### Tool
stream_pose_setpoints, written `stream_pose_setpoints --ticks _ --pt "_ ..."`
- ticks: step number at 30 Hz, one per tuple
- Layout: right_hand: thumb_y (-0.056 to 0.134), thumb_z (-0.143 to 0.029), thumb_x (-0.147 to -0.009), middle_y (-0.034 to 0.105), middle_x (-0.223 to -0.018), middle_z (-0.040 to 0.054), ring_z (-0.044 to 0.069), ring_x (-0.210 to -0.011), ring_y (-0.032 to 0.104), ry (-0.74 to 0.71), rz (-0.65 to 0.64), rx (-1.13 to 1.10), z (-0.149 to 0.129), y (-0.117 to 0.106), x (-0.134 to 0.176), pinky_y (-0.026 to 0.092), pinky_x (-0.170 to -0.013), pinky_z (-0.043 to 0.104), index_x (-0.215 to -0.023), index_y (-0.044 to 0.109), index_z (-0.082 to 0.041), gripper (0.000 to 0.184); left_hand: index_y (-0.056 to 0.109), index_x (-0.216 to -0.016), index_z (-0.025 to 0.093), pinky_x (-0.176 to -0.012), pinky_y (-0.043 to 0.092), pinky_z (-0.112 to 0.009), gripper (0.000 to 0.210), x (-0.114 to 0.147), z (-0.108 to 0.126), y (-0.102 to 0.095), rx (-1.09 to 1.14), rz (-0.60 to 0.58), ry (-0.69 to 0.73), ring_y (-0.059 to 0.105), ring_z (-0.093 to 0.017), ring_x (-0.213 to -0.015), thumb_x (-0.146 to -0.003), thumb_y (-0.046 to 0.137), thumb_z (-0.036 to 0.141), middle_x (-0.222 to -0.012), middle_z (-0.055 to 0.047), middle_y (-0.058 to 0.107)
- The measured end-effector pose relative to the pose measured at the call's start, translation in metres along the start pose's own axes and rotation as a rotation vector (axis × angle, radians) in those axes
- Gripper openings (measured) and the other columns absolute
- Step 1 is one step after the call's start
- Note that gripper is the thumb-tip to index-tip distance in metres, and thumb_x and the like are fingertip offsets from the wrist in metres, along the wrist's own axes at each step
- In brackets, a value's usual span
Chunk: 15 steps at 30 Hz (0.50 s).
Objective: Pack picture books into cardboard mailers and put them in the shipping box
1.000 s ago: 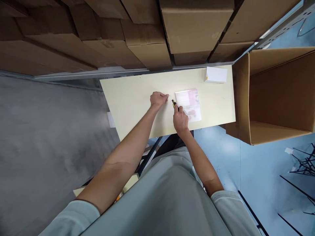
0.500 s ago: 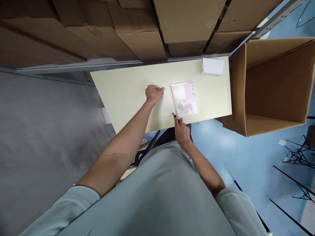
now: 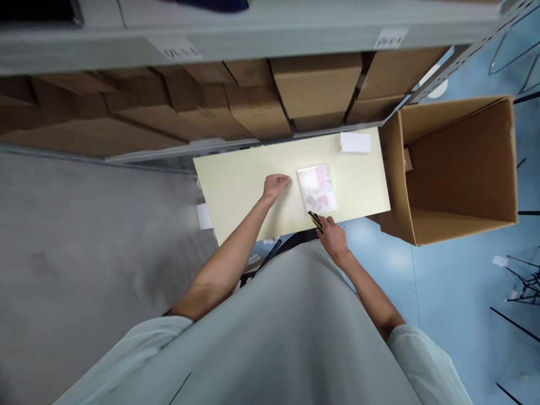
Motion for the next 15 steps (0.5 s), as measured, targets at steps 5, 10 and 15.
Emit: stream_pose_setpoints --ticks 5,10,15 --pt "0.06 -0.027 -0.106 0.074 -0.136 0.0098 0.03 -0.1 0.079 -0.08 0.268 -0.106 0.027 -0.077 -0.022 0.059 -0.081 0.038 -0.153 0.059 -0.025 0.047 0.084 -0.088 0.02 -0.095 0.062 -0.036 0.013 0.032 0.079 -0.016 0.178 -0.015 0.221 0.078 -0.022 -0.093 -0.083 0.074 0.026 -0.1 -0.007 0.086" --pt "0.063 -0.036 -0.104 0.076 -0.132 0.0117 0.032 -0.103 0.078 -0.297 0.58 -0.206 0.025 -0.184 -0.063 0.059 -0.079 0.039 -0.141 0.064 -0.021 0.04 0.087 -0.096 0.021 -0.095 0.064 -0.037 0.016 0.046 0.184 -0.048 0.251 0.083 0.494 0.079 -0.022 -0.094 -0.089 0.074 0.029 -0.106 -0.007 0.086" --pt "0.06 -0.041 -0.107 0.069 -0.138 0.0181 0.034 -0.108 0.073 -0.547 0.811 -0.119 0.0 -0.316 -0.105 0.058 -0.085 0.041 -0.144 0.068 -0.018 0.045 0.086 -0.107 0.02 -0.092 0.065 -0.035 0.021 0.048 0.286 -0.061 0.282 0.178 0.704 0.082 -0.021 -0.094 -0.095 0.071 0.029 -0.105 -0.008 0.086"
Point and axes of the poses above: each hand's wrist, its own x-axis away from the middle knuckle, its own y-axis out of the palm, z = x × y, the point moved 2 cm from there along -x, towards the middle knuckle
